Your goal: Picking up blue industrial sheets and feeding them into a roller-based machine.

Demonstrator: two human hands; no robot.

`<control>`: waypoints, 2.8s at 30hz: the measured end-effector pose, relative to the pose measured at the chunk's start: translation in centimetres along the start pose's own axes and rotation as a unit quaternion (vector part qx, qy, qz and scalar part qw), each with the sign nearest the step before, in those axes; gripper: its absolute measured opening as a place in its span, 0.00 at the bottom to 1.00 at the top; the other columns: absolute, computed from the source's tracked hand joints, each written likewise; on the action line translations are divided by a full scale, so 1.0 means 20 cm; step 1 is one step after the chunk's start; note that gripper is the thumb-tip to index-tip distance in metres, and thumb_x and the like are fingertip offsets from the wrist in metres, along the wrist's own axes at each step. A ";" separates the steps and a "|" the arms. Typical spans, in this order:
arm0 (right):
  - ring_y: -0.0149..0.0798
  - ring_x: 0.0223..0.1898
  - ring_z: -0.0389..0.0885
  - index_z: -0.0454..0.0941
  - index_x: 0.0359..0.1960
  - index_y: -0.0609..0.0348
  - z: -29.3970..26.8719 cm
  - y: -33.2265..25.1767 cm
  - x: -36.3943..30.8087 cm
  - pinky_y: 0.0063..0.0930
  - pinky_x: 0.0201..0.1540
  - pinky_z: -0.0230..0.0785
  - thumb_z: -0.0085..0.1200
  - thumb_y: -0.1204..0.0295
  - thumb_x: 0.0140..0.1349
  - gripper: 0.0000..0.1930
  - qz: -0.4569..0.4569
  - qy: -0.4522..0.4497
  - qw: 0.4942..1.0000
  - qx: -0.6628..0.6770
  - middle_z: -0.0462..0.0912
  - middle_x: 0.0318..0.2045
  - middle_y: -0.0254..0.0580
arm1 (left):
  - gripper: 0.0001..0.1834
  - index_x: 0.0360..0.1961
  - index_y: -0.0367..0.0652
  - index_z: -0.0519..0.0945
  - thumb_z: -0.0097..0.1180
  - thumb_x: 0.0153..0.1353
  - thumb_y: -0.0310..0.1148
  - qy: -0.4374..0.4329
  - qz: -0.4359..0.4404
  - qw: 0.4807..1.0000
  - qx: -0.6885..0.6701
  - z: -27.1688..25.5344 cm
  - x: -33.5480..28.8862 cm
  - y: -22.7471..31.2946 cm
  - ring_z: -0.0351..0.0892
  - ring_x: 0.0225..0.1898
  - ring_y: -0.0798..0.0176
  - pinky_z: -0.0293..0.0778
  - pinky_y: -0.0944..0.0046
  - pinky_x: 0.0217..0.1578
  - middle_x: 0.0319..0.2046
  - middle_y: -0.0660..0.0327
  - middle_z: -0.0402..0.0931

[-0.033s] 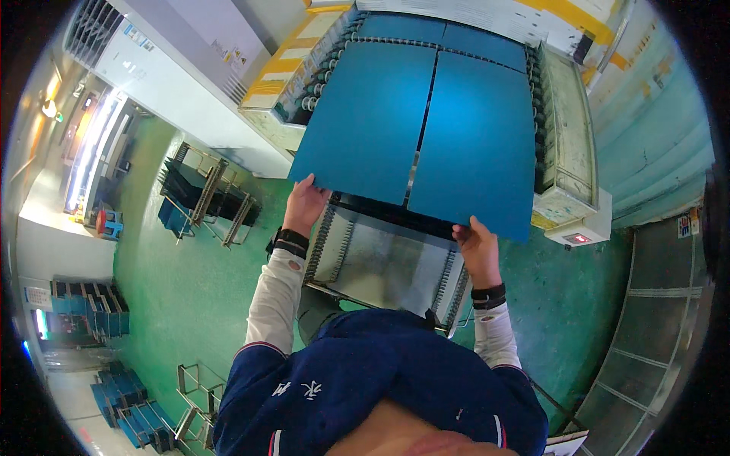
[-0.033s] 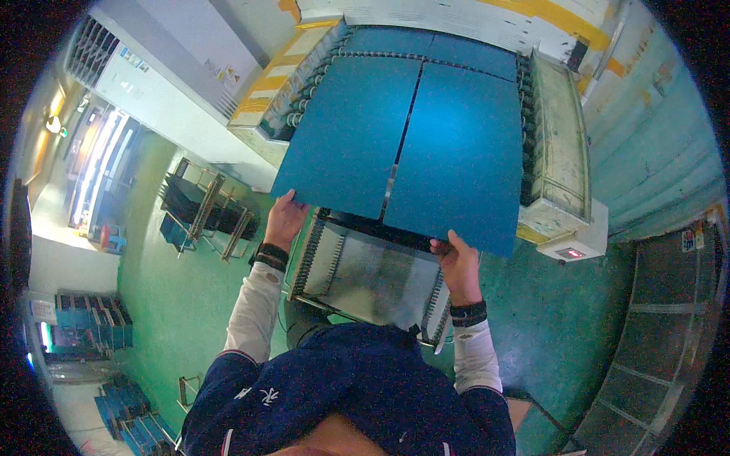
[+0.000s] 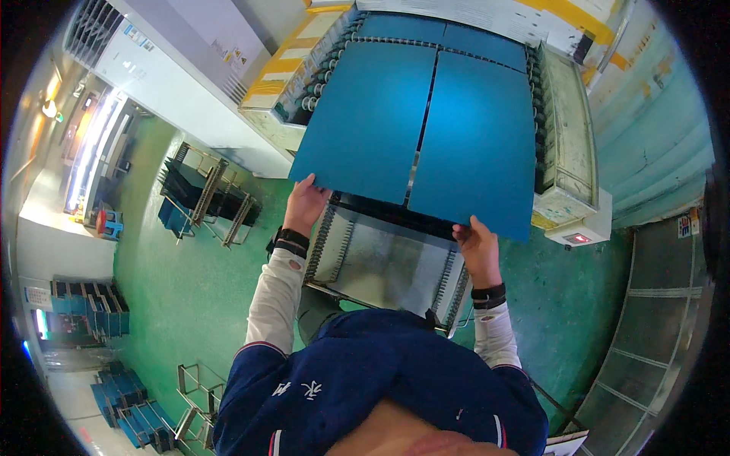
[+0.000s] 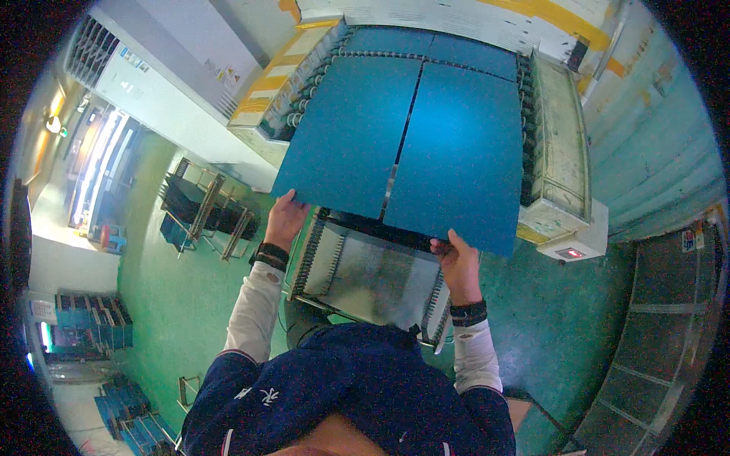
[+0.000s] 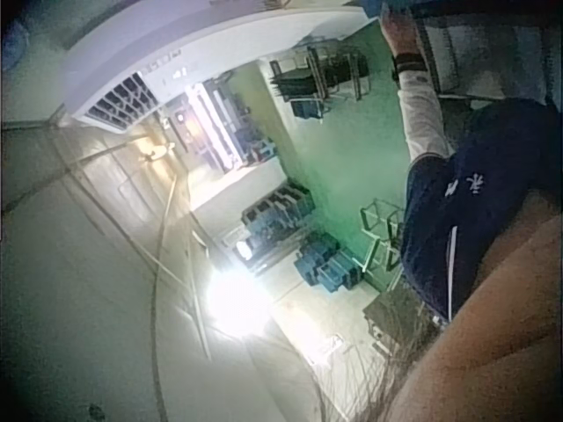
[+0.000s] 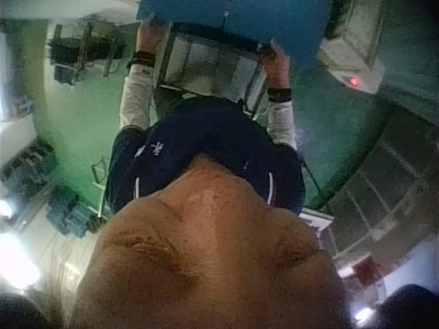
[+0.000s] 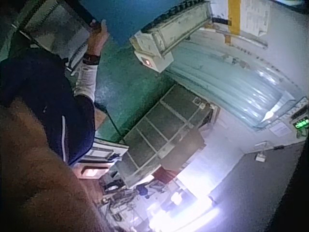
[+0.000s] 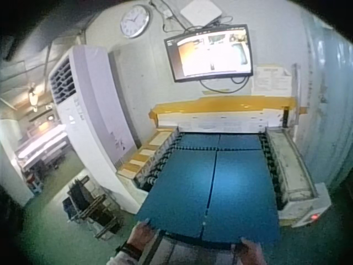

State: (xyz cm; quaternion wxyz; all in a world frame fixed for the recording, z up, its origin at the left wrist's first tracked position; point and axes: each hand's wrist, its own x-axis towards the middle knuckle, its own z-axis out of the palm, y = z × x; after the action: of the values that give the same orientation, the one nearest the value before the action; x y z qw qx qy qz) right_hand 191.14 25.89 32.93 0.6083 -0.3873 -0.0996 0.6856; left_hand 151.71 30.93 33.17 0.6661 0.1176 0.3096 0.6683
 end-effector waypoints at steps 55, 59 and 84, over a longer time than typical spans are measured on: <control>0.35 0.39 0.79 0.75 0.52 0.61 -0.12 0.21 0.14 0.29 0.44 0.72 0.52 0.62 0.65 0.19 0.114 -0.100 0.986 -0.067 0.82 0.43 0.42 | 0.23 0.48 0.40 0.81 0.57 0.64 0.48 -0.312 -0.386 0.685 0.533 -0.61 -0.77 -0.67 0.77 0.46 0.66 0.70 0.65 0.50 0.42 0.61 0.82; 0.35 0.38 0.79 0.75 0.52 0.62 -0.14 0.27 0.15 0.30 0.43 0.72 0.52 0.63 0.66 0.18 0.128 -0.094 0.984 -0.075 0.81 0.43 0.43 | 0.30 0.56 0.37 0.74 0.61 0.61 0.49 -0.324 -0.414 0.683 0.506 -0.39 -0.75 -0.55 0.74 0.51 0.65 0.69 0.62 0.52 0.50 0.57 0.78; 0.33 0.38 0.80 0.77 0.52 0.60 -0.20 0.33 0.11 0.28 0.44 0.73 0.50 0.64 0.69 0.16 0.189 -0.088 0.971 -0.119 0.83 0.42 0.40 | 0.28 0.50 0.25 0.74 0.48 0.71 0.47 -0.578 -0.381 0.686 0.226 0.64 -0.92 -0.73 0.73 0.48 0.67 0.67 0.63 0.54 0.46 0.57 0.79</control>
State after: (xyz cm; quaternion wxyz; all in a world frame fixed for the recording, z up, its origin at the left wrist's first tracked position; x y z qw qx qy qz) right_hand 188.89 24.92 25.25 0.4065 -0.4068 -0.1586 0.8026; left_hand 172.49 15.42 39.51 0.8638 0.4989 0.0233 0.0664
